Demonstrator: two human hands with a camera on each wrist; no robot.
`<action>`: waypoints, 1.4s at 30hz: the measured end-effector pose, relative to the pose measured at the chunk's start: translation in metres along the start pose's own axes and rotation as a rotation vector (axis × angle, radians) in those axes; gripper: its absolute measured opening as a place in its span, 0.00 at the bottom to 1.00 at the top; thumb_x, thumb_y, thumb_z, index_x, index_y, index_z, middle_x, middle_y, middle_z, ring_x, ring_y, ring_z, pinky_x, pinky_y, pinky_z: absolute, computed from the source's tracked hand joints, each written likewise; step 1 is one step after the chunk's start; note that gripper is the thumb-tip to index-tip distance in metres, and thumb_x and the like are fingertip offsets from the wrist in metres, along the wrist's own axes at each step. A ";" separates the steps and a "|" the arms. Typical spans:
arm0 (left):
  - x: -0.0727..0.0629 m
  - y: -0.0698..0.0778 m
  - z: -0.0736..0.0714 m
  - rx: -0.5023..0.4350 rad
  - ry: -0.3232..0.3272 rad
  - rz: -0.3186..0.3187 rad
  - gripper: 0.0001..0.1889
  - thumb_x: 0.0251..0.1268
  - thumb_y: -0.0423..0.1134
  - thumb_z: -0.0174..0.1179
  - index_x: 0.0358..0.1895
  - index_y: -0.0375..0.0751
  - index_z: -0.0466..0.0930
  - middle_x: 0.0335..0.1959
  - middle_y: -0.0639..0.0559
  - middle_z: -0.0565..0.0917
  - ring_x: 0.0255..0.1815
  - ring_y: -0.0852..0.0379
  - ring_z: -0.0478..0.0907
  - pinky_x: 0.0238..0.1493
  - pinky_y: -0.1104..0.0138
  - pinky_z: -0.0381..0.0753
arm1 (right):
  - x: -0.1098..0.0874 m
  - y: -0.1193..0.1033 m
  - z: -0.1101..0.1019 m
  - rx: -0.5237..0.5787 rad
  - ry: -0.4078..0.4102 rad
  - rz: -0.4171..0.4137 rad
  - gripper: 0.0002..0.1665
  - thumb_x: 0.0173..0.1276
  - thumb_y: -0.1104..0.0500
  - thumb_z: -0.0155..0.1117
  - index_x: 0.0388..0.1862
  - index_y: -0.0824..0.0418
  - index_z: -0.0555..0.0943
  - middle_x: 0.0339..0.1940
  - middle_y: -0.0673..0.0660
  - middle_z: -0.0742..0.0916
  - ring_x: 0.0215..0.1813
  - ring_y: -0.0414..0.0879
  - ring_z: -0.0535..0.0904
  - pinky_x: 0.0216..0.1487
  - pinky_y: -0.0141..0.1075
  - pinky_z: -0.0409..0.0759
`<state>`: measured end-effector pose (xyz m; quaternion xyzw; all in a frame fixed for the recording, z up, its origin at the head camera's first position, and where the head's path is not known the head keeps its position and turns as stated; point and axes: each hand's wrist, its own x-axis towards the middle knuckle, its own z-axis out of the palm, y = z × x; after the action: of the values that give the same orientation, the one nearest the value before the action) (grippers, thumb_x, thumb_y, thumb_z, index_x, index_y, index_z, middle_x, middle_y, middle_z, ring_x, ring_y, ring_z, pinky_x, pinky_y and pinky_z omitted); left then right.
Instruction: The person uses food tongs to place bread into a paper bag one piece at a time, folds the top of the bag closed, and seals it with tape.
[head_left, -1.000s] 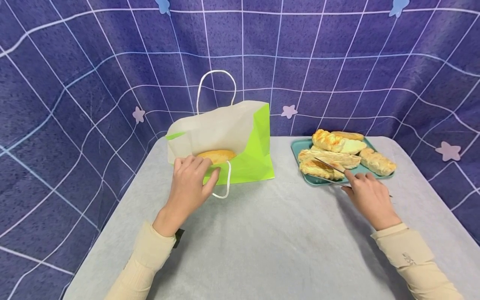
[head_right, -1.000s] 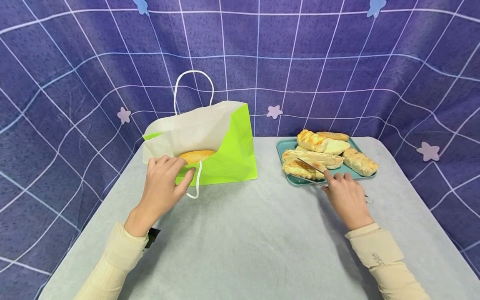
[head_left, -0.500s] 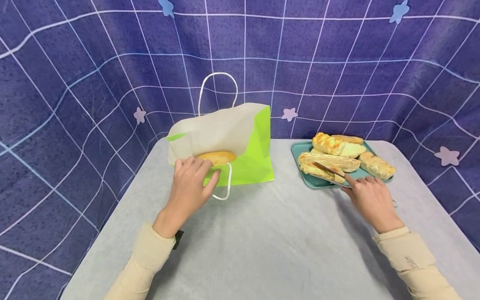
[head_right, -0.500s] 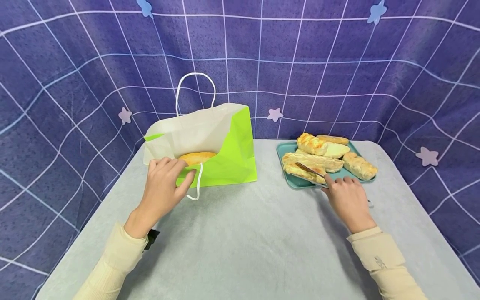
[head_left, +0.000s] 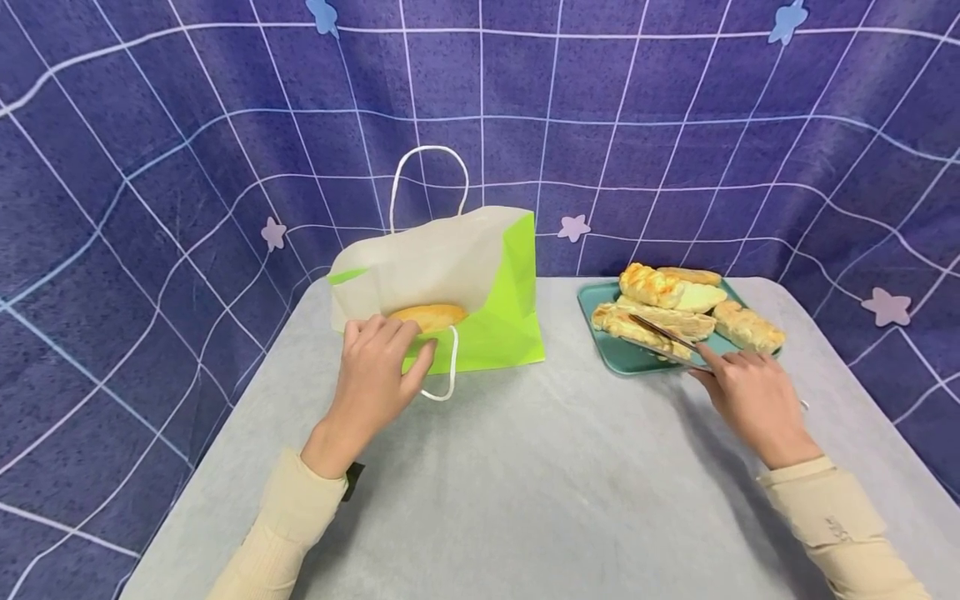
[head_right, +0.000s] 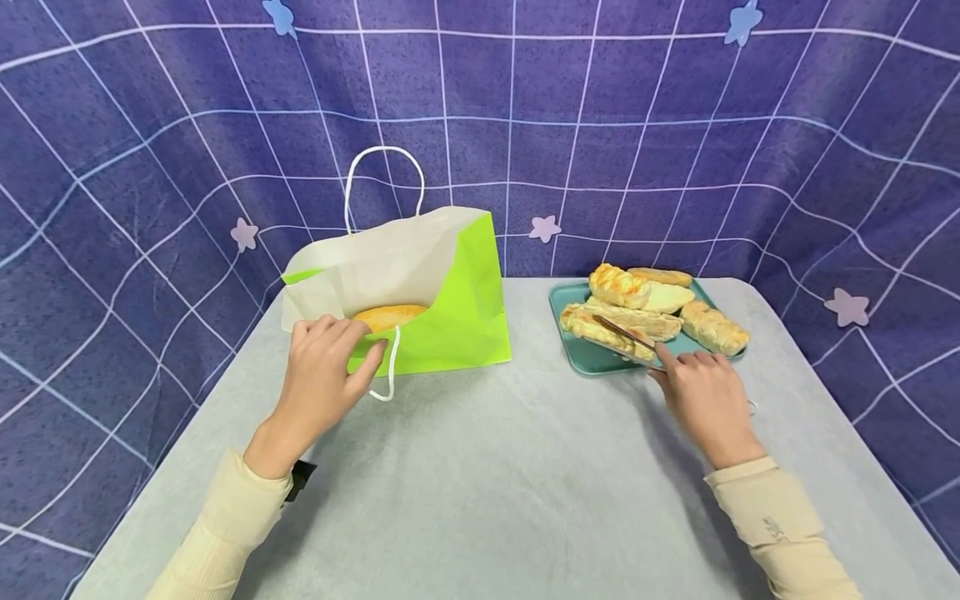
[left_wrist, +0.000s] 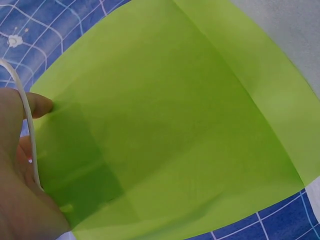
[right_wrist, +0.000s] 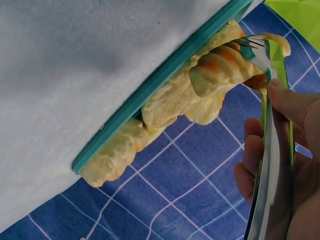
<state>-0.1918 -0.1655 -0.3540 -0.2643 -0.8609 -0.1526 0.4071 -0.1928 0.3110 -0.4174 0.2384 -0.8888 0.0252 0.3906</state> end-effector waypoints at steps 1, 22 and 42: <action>0.000 0.000 0.000 0.000 0.001 0.000 0.11 0.66 0.42 0.59 0.29 0.40 0.74 0.22 0.50 0.73 0.29 0.48 0.69 0.39 0.52 0.62 | 0.001 0.000 -0.002 0.003 0.005 0.001 0.39 0.80 0.36 0.35 0.44 0.66 0.83 0.16 0.62 0.81 0.20 0.60 0.77 0.28 0.50 0.69; -0.002 -0.001 0.000 0.003 -0.003 0.005 0.13 0.67 0.43 0.58 0.28 0.39 0.74 0.22 0.51 0.71 0.28 0.47 0.69 0.38 0.52 0.61 | 0.025 -0.018 -0.034 0.030 0.021 -0.001 0.25 0.66 0.53 0.64 0.59 0.63 0.81 0.22 0.62 0.83 0.25 0.59 0.78 0.30 0.50 0.70; -0.001 0.000 0.000 0.010 0.004 -0.008 0.12 0.67 0.44 0.58 0.30 0.39 0.75 0.24 0.49 0.75 0.29 0.47 0.70 0.39 0.52 0.62 | 0.070 -0.055 -0.043 0.209 0.230 0.009 0.27 0.66 0.52 0.66 0.64 0.57 0.80 0.27 0.61 0.85 0.31 0.59 0.78 0.39 0.53 0.73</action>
<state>-0.1908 -0.1656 -0.3549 -0.2584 -0.8620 -0.1504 0.4094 -0.1802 0.2439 -0.3458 0.2693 -0.8319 0.1465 0.4625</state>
